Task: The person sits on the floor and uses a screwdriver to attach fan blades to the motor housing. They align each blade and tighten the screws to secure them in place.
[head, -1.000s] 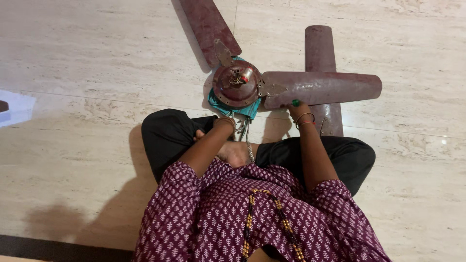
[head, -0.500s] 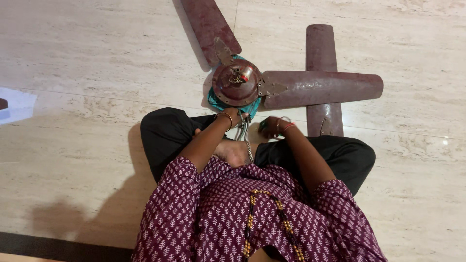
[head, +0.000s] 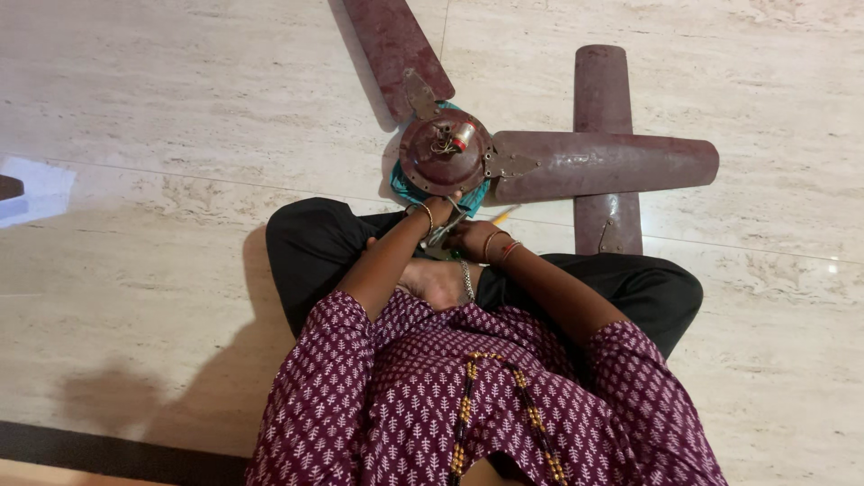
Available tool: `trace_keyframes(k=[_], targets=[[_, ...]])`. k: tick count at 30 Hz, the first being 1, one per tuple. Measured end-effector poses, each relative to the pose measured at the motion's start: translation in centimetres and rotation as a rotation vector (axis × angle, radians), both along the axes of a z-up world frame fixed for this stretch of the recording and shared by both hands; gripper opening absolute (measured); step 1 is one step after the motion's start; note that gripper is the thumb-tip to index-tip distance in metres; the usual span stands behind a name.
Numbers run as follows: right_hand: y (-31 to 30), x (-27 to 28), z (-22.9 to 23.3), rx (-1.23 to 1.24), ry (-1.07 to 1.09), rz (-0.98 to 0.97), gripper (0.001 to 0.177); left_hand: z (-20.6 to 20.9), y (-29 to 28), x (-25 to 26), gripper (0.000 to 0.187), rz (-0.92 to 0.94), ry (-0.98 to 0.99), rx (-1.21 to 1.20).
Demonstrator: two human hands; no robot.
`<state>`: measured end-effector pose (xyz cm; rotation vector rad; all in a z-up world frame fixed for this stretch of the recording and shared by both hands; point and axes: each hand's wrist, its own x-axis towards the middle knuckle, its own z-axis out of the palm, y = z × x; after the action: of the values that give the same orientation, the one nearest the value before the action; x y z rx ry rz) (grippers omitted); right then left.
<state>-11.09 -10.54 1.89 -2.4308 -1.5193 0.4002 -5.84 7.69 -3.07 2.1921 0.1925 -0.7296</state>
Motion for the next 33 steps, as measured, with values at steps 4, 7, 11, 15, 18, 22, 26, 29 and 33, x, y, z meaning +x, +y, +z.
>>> trace_keyframes(k=[4, 7, 11, 15, 18, 22, 26, 29, 33], targets=[[0.5, 0.7, -1.3, 0.262, -0.278, 0.126, 0.03, -0.8, 0.1, 0.9, 0.059, -0.43, -0.28, 0.073], [1.3, 1.2, -2.4, -0.051, -0.259, 0.077, 0.023, -0.6, 0.4, 0.9, 0.041, -0.57, -0.377, 0.162], [0.9, 1.5, -3.1, -0.114, -0.246, -0.017, 0.026, 0.6, 0.7, 0.5, 0.036, -0.519, -0.312, 0.159], [-0.3, 2.0, -2.9, -0.084, -0.187, -0.1, 0.028, 3.8, 1.4, -1.1, 0.038, -0.256, -0.082, 0.266], [-0.7, 2.1, -2.6, -0.1, -0.135, -0.172, 0.032, 6.8, 0.9, -2.3, 0.038, -0.268, -0.075, 0.382], [-2.2, 2.3, -2.6, 0.026, -0.115, -0.128, 0.034, 10.3, 0.0, -3.4, 0.039, -0.273, -0.021, 0.437], [-3.3, 2.2, -3.2, 0.031, -0.137, -0.101, 0.029, 12.5, -0.8, -4.4, 0.035, -0.284, 0.008, 0.499], [-3.1, 2.6, -3.4, 0.046, -0.097, -0.17, 0.029, 13.3, -0.9, -4.8, 0.036, -0.234, -0.033, 0.484], [-2.4, 2.4, -3.7, -0.001, -0.046, -0.231, 0.028, 13.1, -0.2, -5.1, 0.037, -0.21, -0.017, 0.47]])
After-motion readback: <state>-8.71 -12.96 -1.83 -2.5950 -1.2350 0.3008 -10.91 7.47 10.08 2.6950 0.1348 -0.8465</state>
